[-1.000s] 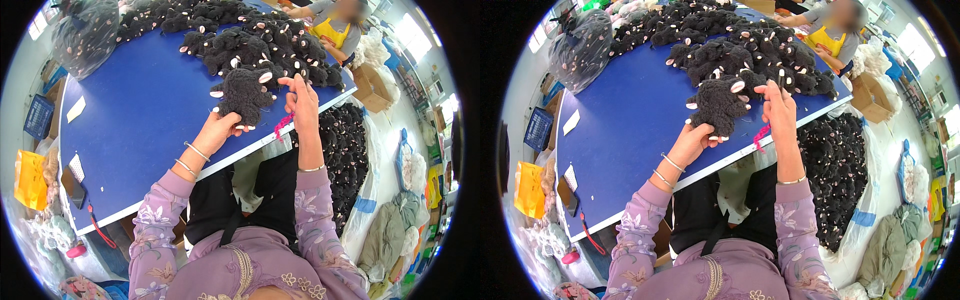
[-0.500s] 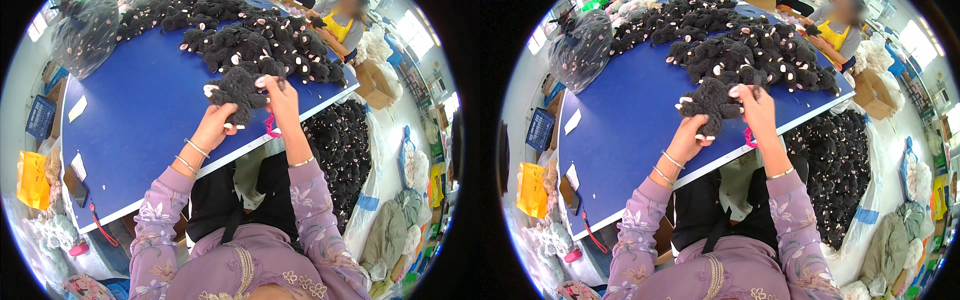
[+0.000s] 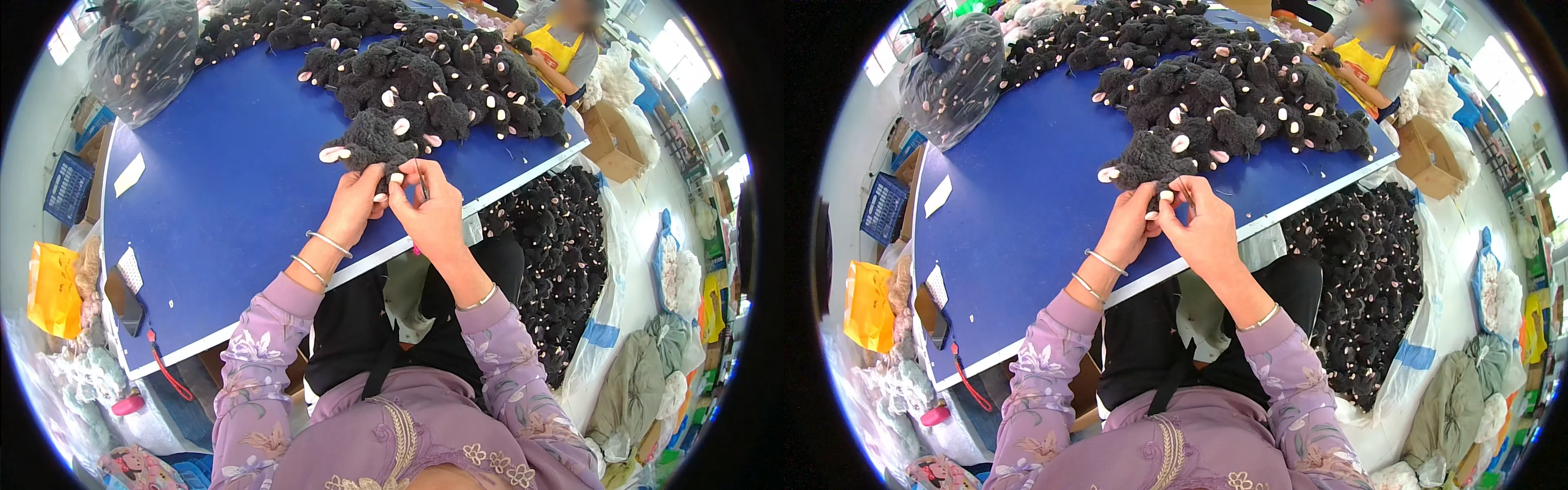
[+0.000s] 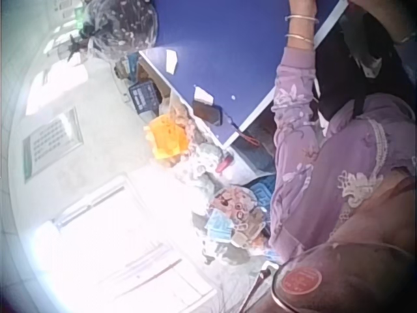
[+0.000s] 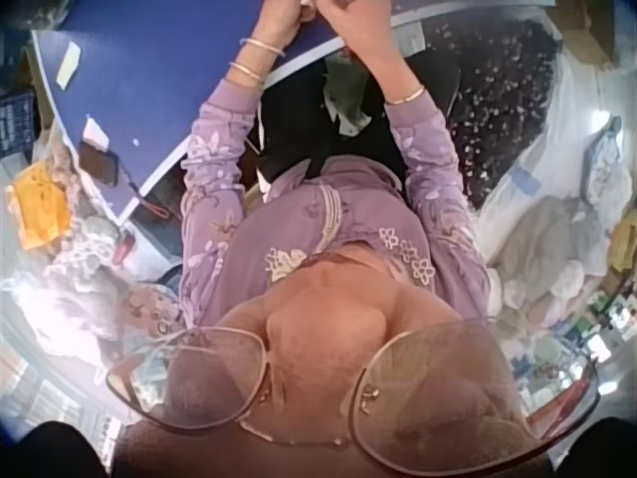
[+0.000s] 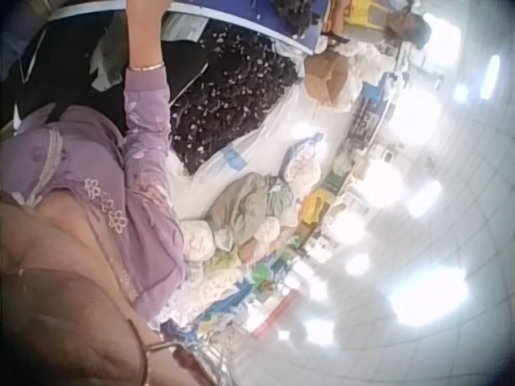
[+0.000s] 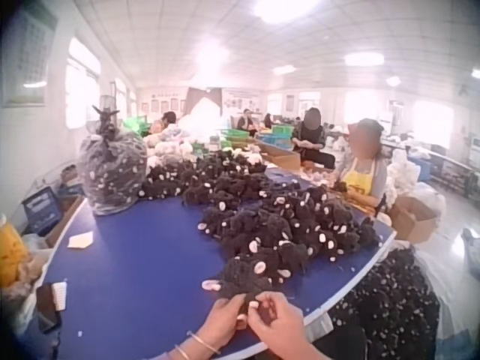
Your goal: The person trims excess threads and loose fibers from small black stuffed animals using scissors. They handle each item one at a time, rotate it to access different sides, and place the finished pieces on the table.
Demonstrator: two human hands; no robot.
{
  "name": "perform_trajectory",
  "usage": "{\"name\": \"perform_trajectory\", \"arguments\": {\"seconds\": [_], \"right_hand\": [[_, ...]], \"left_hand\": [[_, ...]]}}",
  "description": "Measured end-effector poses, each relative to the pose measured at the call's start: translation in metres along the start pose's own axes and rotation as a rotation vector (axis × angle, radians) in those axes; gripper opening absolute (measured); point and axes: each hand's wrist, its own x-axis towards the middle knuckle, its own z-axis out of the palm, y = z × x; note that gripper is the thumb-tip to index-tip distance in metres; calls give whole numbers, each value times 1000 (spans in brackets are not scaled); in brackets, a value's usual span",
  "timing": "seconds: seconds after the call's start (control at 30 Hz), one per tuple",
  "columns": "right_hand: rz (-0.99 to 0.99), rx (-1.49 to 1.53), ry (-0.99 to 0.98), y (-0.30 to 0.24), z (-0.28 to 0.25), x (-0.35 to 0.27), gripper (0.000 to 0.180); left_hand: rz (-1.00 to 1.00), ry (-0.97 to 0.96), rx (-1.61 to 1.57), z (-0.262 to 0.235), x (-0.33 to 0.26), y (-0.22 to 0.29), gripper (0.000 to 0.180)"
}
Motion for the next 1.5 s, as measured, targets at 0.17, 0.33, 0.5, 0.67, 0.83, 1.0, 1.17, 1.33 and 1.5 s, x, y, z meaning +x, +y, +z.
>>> {"name": "perform_trajectory", "arguments": {"seconds": [0.17, 0.33, 0.5, 0.67, 0.83, 1.0, 1.17, 1.33, 1.5], "right_hand": [[52, 7, 5, 8, -6, 2, 23], [242, 565, 368, -15, -64, 33, 5], [-212, 1267, 683, -29, -163, 53, 25], [14, -76, 144, 46, -103, 50, 36], [-33, -447, 27, 82, -17, 59, 28], [79, -482, -171, 85, -15, 83, 22], [79, -639, -248, 77, -16, 81, 22], [98, -116, -157, 67, -27, 69, 20], [268, 344, -182, 33, -46, 49, 18]], "left_hand": [[102, 25, 208, 11, -7, 3, 27], [185, -180, 212, 6, -8, 4, 38], [176, -105, 203, 4, -3, 7, 36], [160, -91, 269, 9, 0, 3, 32], [172, -14, 275, -2, 6, -1, 24], [290, 140, 254, -5, 11, 1, 18], [352, 283, 230, -12, 13, 5, 10], [150, 263, 200, -12, 8, 14, 41], [-17, -104, 144, -9, 3, 18, 66]]}}
